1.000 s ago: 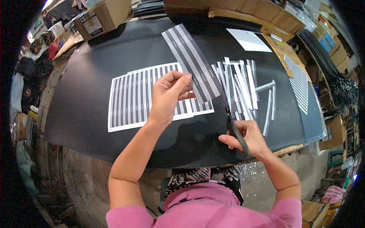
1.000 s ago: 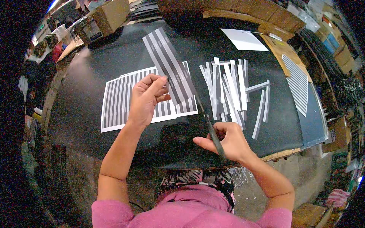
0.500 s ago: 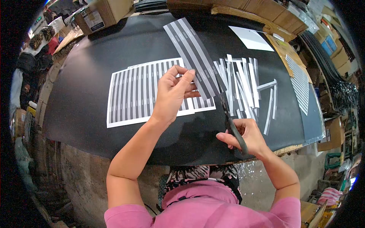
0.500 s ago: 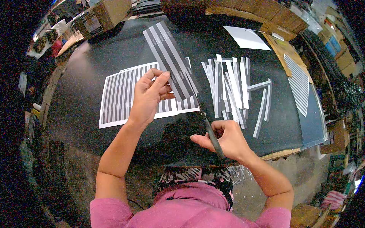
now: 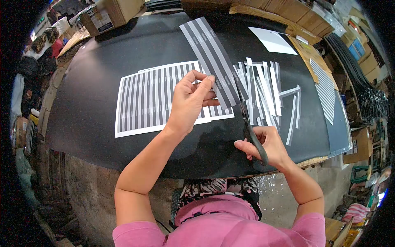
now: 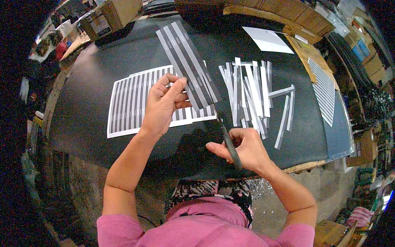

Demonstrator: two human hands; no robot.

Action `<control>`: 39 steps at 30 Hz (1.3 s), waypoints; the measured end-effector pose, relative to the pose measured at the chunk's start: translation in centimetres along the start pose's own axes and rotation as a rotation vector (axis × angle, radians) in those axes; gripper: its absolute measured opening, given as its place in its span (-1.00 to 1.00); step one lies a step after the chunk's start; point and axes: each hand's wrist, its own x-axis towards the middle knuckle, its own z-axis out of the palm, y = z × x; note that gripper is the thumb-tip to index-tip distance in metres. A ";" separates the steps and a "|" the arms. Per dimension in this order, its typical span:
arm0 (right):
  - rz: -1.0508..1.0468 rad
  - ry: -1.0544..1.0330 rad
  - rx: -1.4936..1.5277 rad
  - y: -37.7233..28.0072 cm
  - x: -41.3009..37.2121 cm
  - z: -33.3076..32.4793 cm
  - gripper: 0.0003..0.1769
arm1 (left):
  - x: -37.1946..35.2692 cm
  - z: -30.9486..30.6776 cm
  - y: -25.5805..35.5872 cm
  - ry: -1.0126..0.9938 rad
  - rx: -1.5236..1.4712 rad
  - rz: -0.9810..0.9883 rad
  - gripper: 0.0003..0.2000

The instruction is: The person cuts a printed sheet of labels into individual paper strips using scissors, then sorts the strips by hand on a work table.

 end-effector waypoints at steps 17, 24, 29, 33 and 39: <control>0.053 0.016 0.041 0.1 -0.2 -0.3 -0.51 | 0.0 0.0 0.0 -0.002 0.014 -0.003 -0.89; 0.040 0.048 0.020 -0.4 -0.3 -0.2 -0.52 | 0.3 -0.2 -0.3 -0.009 0.016 0.000 -0.88; 0.065 0.056 0.008 -0.5 -0.4 -0.2 -0.51 | 0.3 -0.2 -0.3 -0.002 0.019 -0.013 -0.88; 0.050 0.057 -0.009 -0.4 -0.5 -0.3 -0.51 | 0.3 -0.3 -0.4 0.004 0.032 -0.022 -0.88; 0.068 0.077 0.001 -0.3 -0.5 -0.2 -0.52 | 0.4 -0.3 -0.8 0.003 0.036 -0.030 -0.87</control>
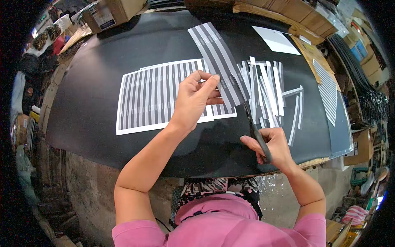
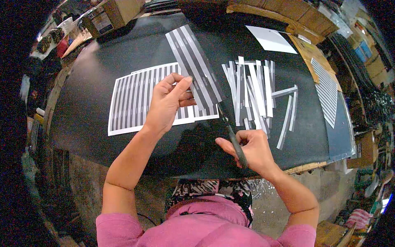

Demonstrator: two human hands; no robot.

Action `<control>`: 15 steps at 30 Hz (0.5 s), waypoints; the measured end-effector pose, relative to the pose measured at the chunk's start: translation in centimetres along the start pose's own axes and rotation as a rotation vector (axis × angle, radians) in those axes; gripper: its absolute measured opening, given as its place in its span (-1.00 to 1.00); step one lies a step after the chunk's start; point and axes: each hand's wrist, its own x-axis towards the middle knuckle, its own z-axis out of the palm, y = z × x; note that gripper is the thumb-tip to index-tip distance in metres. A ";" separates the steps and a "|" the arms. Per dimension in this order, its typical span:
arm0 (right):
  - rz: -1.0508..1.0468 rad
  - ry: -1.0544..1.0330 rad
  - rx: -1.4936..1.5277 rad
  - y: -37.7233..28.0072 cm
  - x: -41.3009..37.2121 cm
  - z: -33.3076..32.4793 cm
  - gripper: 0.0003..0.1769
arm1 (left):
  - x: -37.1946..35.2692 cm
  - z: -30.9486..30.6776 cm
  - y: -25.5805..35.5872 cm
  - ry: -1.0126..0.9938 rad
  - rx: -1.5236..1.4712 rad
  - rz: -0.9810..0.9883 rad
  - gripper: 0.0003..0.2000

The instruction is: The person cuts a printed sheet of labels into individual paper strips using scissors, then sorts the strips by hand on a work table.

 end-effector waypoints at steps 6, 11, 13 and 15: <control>-0.042 -0.021 0.021 0.7 0.4 0.1 -0.57 | -0.2 0.2 0.3 -0.015 0.042 -0.036 -0.86; -0.058 -0.029 0.094 0.8 1.2 -0.1 -0.65 | -0.6 0.8 0.1 -0.077 0.089 -0.071 -0.86; -0.074 -0.034 0.101 0.7 1.5 -0.3 -0.67 | -0.8 1.1 0.3 -0.085 0.067 -0.085 -0.86; -0.076 -0.024 0.089 0.4 1.5 -0.2 -0.68 | -0.8 1.2 0.3 -0.092 0.046 -0.099 -0.86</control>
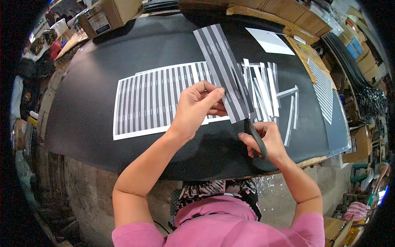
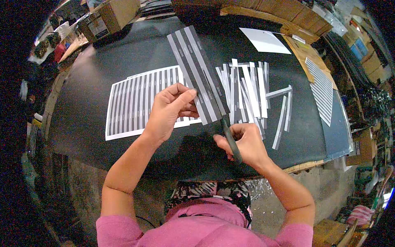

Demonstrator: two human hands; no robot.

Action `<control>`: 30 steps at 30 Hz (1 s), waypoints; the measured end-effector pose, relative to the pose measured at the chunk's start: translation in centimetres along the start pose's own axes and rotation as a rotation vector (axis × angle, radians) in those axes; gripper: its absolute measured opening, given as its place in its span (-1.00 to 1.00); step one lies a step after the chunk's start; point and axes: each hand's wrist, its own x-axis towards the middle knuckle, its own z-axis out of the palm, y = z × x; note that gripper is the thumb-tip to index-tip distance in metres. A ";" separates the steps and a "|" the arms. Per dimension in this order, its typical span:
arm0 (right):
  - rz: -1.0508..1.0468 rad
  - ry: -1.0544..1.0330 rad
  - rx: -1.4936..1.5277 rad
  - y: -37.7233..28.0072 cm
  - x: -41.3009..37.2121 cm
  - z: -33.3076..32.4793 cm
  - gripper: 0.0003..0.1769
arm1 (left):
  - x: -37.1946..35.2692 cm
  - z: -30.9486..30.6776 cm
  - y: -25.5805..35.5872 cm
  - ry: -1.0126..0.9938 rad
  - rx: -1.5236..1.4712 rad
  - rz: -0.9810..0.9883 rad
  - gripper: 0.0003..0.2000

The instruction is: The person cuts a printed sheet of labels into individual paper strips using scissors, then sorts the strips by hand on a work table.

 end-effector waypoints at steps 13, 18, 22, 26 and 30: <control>0.033 0.029 -0.021 -0.1 0.0 0.1 -0.63 | 0.2 -0.3 -0.6 -0.004 -0.059 0.003 -0.86; 0.038 0.036 -0.033 0.0 0.0 0.1 -0.62 | 0.3 -0.3 -0.6 -0.010 -0.062 -0.004 -0.86; 0.070 0.054 -0.019 0.1 -0.1 0.3 -0.62 | 0.2 -0.2 -0.5 -0.004 -0.070 -0.029 -0.86; 0.033 0.035 0.038 0.5 -0.2 0.4 -0.63 | 0.2 -0.1 -0.6 -0.001 -0.095 -0.046 -0.85; 0.027 0.024 0.051 0.4 -0.3 0.2 -0.64 | 0.2 0.0 -0.5 0.004 -0.077 -0.061 -0.84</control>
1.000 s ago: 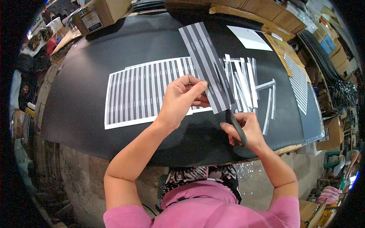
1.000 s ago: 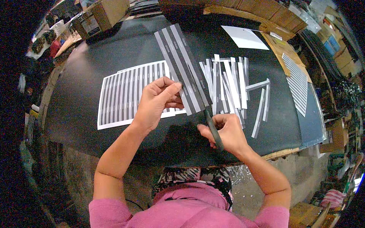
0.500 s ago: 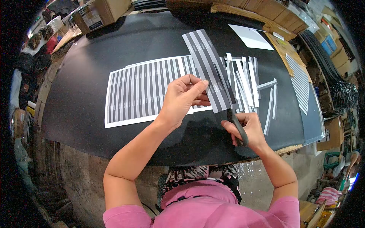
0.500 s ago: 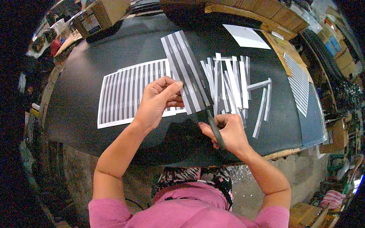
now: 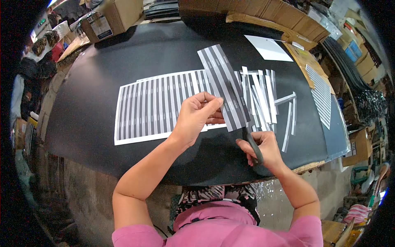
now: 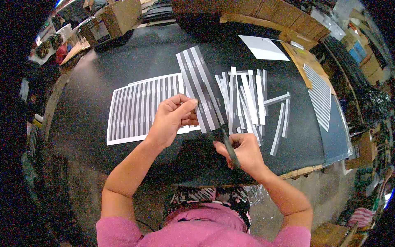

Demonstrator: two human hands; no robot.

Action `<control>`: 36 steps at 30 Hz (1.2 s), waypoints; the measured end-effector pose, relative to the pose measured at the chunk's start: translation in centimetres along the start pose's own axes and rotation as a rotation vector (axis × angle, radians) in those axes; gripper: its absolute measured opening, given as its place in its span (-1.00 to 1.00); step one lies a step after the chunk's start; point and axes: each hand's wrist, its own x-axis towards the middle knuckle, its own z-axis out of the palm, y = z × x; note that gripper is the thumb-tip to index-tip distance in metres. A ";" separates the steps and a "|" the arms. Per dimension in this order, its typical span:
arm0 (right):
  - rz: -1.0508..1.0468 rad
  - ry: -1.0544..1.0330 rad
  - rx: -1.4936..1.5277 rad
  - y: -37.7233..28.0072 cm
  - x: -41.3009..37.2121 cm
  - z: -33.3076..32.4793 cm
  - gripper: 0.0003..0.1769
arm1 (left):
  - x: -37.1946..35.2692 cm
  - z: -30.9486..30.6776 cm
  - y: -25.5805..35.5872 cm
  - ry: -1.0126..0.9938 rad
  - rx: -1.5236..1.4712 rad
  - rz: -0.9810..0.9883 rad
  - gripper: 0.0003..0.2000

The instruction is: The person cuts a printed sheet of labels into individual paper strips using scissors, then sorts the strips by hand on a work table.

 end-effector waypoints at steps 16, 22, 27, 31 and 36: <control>-0.044 -0.011 0.043 1.2 -1.7 -2.5 -0.66 | 3.4 1.1 3.4 -0.064 0.165 -0.028 -0.85; -0.053 0.034 0.112 1.2 -2.2 -2.9 -0.70 | 3.2 3.2 2.0 -0.102 0.221 -0.009 -0.85; -0.018 0.039 0.037 1.6 -2.2 -3.4 -0.72 | 3.4 3.5 1.0 -0.113 0.169 -0.029 -0.85; -0.012 0.045 0.053 0.9 -2.4 -3.2 -0.70 | 3.2 3.4 1.4 -0.107 0.186 -0.036 -0.84; -0.001 0.052 0.073 1.1 -2.2 -3.1 -0.64 | 3.3 2.9 1.1 -0.111 0.182 -0.039 -0.83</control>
